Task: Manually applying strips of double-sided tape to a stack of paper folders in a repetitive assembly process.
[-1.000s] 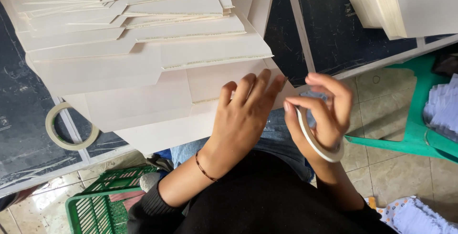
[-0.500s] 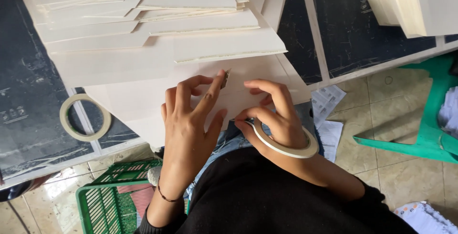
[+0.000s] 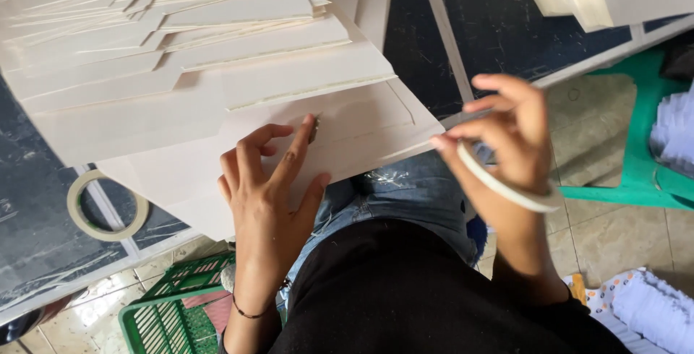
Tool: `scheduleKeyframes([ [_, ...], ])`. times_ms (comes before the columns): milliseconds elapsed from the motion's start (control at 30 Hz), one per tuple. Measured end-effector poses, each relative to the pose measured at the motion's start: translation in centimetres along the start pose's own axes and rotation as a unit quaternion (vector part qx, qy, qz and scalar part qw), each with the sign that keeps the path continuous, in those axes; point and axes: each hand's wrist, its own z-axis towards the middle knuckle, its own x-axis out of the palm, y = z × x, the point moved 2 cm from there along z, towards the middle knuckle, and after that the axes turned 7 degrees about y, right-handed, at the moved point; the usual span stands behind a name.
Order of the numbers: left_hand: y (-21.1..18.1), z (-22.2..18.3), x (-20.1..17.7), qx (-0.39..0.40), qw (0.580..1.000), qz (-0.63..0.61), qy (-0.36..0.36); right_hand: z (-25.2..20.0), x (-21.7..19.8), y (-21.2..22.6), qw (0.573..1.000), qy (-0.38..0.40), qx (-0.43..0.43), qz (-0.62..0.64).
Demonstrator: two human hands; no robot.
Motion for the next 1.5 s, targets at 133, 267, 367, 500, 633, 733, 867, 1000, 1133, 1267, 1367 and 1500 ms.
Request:
scheduleKeyframes([
  [133, -0.9, 0.6, 0.8, -0.004, 1.000, 0.005, 0.005, -0.8, -0.5, -2.8, 0.999, -0.024, 0.021, 0.007],
  [267, -2.9, 2.2, 3.0, 0.043, 0.999, 0.004, -0.001, -0.6, -0.1, -2.7, 0.999, -0.022, 0.024, -0.012],
  [367, -4.4, 2.7, 4.0, 0.080, 0.996, 0.027, -0.005, -0.3, -0.3, -2.2, 0.999, -0.020, 0.022, -0.017],
  [500, -5.5, 1.3, 4.2, 0.102, 0.978, 0.179, -0.022, 0.1, -1.8, -0.6, 0.997, -0.066, -0.006, 0.051],
  [633, -3.9, 1.0, 2.6, 0.057, 0.958, 0.243, -0.144, 1.0, -1.7, 0.0, 0.993, -0.110, -0.022, 0.025],
  [733, -1.2, 2.3, 1.3, 0.067, 0.965, 0.209, -0.143, 1.7, -0.5, -0.2, 0.996, -0.068, -0.031, 0.057],
  [867, 0.4, 3.6, 0.2, 0.104, 0.960, 0.220, -0.138, 2.2, 1.3, -1.1, 0.998, -0.018, -0.040, 0.046],
  [1000, -2.2, 3.0, 2.1, 0.131, 0.943, 0.286, -0.108, 2.6, 1.6, -1.5, 0.998, 0.009, -0.045, 0.042],
  [1133, -3.9, 2.5, 5.0, 0.155, 0.938, 0.294, -0.101, 2.4, 2.1, -2.4, 0.997, -0.021, -0.080, -0.009],
  [1267, -5.4, 3.5, 6.1, 0.193, 0.930, 0.287, -0.125, 2.1, 2.1, -2.0, 0.995, -0.019, -0.092, -0.018],
  [1367, -6.0, 4.0, 6.8, 0.203, 0.923, 0.297, -0.133, 1.5, 2.6, -1.4, 0.987, -0.045, -0.139, -0.065],
  [1500, -5.0, 4.3, 6.4, 0.176, 0.947, 0.253, -0.089, -0.4, 2.0, 0.7, 0.990, -0.090, -0.108, -0.032],
])
